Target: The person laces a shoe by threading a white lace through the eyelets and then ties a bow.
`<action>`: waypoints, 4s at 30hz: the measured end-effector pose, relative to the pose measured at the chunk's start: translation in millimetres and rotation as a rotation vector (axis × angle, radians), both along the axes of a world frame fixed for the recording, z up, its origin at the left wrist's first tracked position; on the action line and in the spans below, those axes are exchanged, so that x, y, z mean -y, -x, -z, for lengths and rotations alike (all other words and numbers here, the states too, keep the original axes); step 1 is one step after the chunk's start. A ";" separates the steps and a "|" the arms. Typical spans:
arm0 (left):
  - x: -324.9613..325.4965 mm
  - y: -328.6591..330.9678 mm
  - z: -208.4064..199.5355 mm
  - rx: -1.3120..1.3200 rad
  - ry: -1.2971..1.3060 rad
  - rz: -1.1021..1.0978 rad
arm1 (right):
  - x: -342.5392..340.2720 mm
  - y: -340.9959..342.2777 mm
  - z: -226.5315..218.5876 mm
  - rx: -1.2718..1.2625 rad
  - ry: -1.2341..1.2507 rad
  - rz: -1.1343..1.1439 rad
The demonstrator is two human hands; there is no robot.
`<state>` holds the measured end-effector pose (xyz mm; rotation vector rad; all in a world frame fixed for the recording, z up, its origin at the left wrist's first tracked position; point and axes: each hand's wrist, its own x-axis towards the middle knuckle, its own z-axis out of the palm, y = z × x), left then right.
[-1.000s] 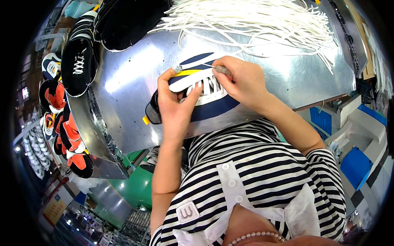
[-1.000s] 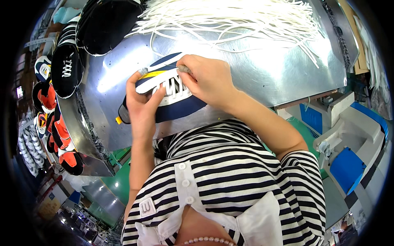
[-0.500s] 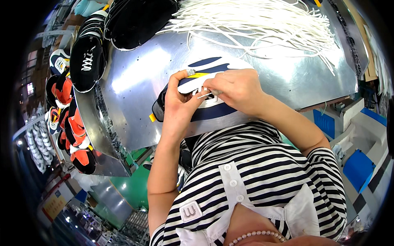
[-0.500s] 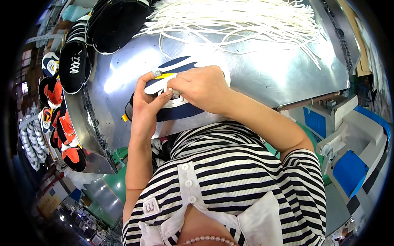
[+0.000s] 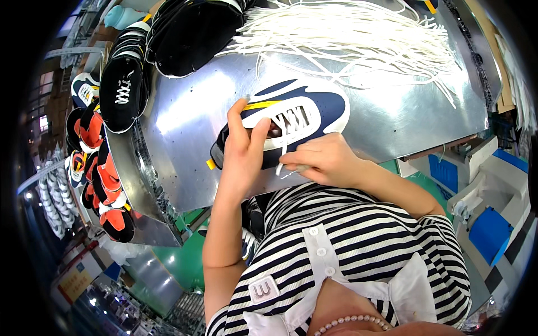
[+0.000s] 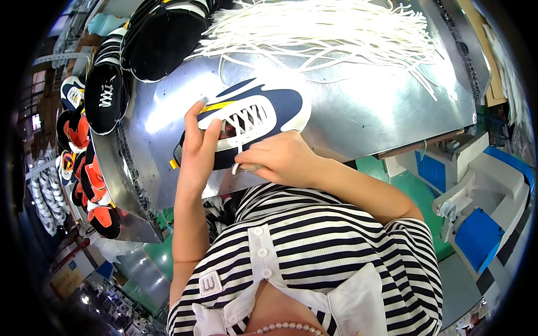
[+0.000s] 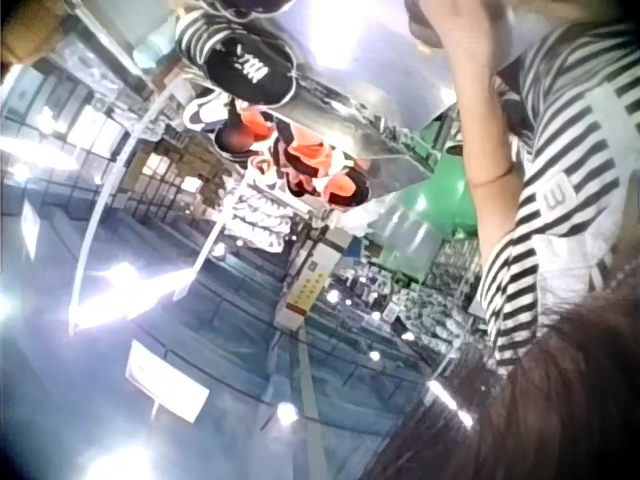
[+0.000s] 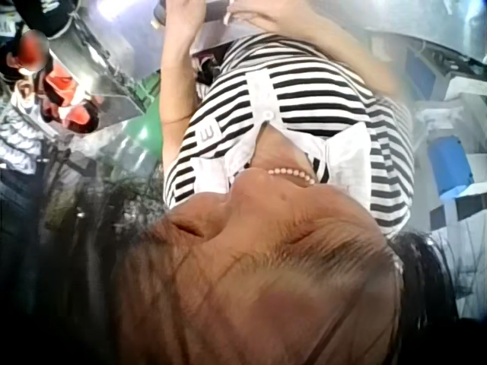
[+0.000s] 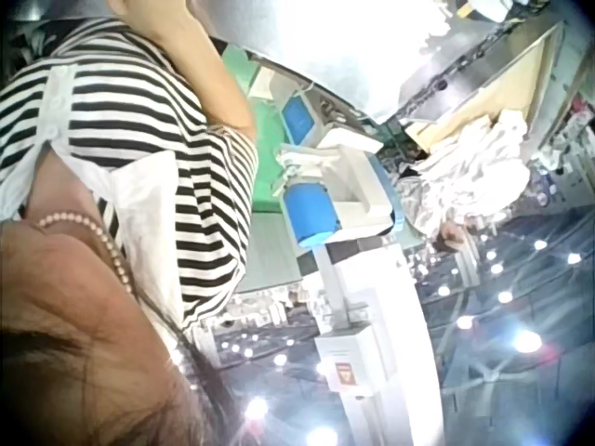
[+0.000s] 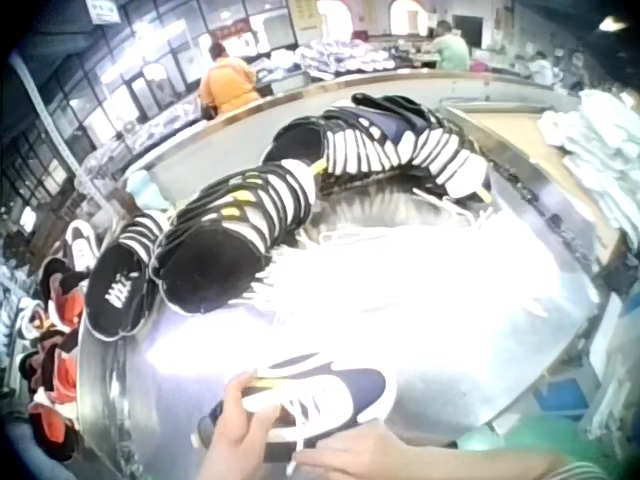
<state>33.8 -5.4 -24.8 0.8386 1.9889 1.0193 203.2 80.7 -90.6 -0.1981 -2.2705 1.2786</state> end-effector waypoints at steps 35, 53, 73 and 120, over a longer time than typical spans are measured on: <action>38.2 -23.8 16.2 -0.619 -0.166 0.222 | 5.3 -18.9 -27.5 0.332 0.419 0.145; 47.9 -23.2 18.0 -0.537 -0.169 0.288 | -33.3 -22.3 -57.0 0.639 0.234 0.026; 133.1 -51.4 41.3 0.647 -0.435 -0.638 | -34.8 29.6 -18.3 0.272 0.410 0.271; 33.2 87.5 -53.9 -1.095 -0.926 -0.467 | -87.0 31.8 -70.4 -0.042 1.068 0.031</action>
